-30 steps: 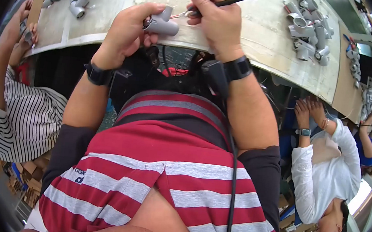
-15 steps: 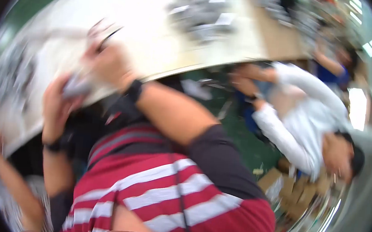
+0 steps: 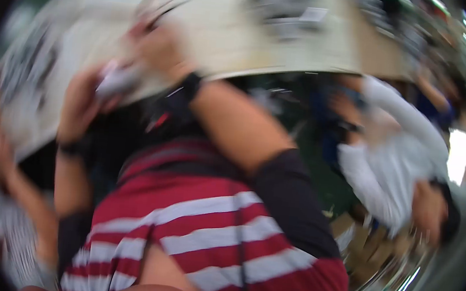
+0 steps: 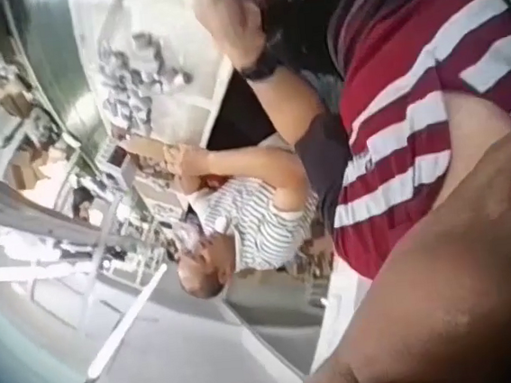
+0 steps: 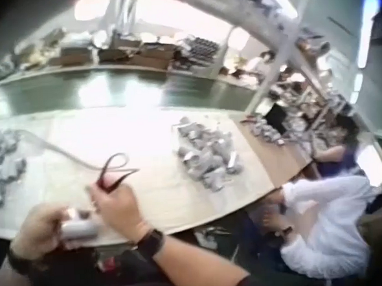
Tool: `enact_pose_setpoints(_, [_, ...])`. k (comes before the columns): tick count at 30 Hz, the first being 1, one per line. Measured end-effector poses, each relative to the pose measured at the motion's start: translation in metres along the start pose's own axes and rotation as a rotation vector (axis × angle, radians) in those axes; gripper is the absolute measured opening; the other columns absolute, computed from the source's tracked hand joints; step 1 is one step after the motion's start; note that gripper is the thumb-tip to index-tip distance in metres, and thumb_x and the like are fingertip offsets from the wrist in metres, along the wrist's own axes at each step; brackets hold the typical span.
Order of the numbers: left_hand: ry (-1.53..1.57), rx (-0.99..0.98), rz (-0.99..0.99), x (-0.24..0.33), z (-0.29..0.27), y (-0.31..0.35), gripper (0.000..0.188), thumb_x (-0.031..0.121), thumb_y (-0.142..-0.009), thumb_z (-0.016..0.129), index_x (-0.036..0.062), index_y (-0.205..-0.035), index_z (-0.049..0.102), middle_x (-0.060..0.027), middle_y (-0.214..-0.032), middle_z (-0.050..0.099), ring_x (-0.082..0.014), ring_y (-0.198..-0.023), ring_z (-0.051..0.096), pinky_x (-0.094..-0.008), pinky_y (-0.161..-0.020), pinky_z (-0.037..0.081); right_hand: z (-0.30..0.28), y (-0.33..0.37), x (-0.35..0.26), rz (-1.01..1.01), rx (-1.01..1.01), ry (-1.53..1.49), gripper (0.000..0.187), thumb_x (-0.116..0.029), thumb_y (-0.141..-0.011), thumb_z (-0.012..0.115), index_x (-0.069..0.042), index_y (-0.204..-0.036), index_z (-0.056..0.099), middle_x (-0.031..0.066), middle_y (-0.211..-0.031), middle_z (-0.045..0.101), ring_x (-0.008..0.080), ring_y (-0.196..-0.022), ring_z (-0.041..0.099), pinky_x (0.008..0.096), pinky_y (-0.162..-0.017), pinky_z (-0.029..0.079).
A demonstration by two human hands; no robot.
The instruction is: The person picks up a plastic component, touches its wires with a multimeter probe, and sets it down, repeating this process for several more components while occasionally moving others across the table.
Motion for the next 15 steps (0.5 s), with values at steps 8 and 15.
enact_pose_setpoints(8, [0.152, 0.076, -0.123, 0.011, 0.015, 0.001, 0.038, 0.019, -0.096, 0.053, -0.0095, -0.117, 0.067, -0.0209, -0.1, 0.072, -0.0206, -0.061, 0.07, -0.0262, -0.052, 0.059, -0.062, -0.021, -0.031, 0.888, -0.103, -1.284, 0.014, -0.011, -0.097, 0.07, 0.0, -0.089, 0.066, 0.0038, -0.071, 0.066, 0.0097, -0.057, 0.06, 0.0234, -0.053, 0.049])
enact_pose_setpoints(15, [0.173, 0.092, -0.1, 0.012, 0.017, 0.005, 0.033, 0.015, -0.094, 0.059, -0.0122, -0.111, 0.066, -0.0208, -0.091, 0.071, -0.0239, -0.062, 0.071, -0.0266, -0.049, 0.058, -0.066, -0.024, -0.034, 0.798, -0.144, -1.222, 0.014, -0.01, -0.096, 0.071, 0.0, -0.088, 0.066, 0.0028, -0.069, 0.065, 0.009, -0.056, 0.059, 0.0238, -0.051, 0.046])
Point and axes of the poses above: each hand's wrist, its own y-axis away from the middle knuckle, its own z-axis out of the palm, x = y × z, the point moved 1 cm from there along -y, towards the middle knuckle
